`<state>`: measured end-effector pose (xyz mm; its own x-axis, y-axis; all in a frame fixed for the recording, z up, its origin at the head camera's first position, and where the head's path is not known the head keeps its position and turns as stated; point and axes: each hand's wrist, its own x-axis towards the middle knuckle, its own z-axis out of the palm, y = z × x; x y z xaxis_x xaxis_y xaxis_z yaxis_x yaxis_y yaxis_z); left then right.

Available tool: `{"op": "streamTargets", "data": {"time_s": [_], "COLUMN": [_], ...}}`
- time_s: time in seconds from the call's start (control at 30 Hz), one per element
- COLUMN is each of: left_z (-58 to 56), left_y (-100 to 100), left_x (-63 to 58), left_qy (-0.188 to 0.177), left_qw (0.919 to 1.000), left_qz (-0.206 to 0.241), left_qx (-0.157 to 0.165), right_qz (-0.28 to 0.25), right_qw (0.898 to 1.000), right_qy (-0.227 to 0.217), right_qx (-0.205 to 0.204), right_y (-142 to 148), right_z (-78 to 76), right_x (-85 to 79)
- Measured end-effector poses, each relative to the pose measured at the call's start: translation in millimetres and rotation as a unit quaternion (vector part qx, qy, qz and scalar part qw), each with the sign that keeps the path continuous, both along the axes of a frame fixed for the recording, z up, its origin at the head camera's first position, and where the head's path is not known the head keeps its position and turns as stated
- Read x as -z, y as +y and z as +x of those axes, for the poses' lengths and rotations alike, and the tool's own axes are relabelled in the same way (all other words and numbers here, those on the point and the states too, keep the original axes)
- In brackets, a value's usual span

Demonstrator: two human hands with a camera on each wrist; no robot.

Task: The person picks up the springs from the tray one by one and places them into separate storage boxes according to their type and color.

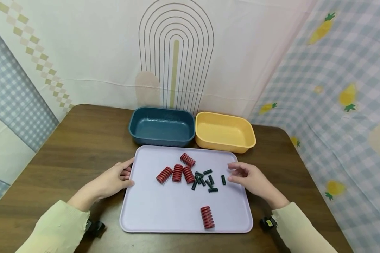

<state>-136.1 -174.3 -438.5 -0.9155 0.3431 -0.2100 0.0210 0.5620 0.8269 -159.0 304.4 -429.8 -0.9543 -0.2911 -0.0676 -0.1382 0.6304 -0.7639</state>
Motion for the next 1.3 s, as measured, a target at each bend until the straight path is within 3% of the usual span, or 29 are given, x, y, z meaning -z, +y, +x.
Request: {"op": "streamTargets", "data": {"time_s": [0.33, 0.83, 1.03, 1.3], "left_z": [0.8, -1.0, -0.8, 1.6], "left_y": [-1.4, -4.0, -4.9, -6.3], "left_x": [-0.6, 0.2, -1.2, -0.2], "left_qy": [-0.005, -0.006, 0.011, 0.004], "left_qw": [1.0000, 1.0000, 0.9999, 1.0000], "left_qz": [0.001, 0.003, 0.011, 0.004], "left_qx": [-0.001, -0.003, 0.002, 0.002], "right_qz": [0.036, 0.045, 0.048, 0.049], "right_qw": [0.999, 0.998, 0.998, 0.998], "right_qy": [-0.020, 0.016, 0.028, 0.020], "right_qx": [-0.021, -0.039, -0.043, -0.044], "right_y": [-7.2, -13.3, -14.2, -15.9], "right_z": [3.8, 1.5, 1.7, 1.8], "right_x": [9.0, 16.6, 14.7, 15.5]}}
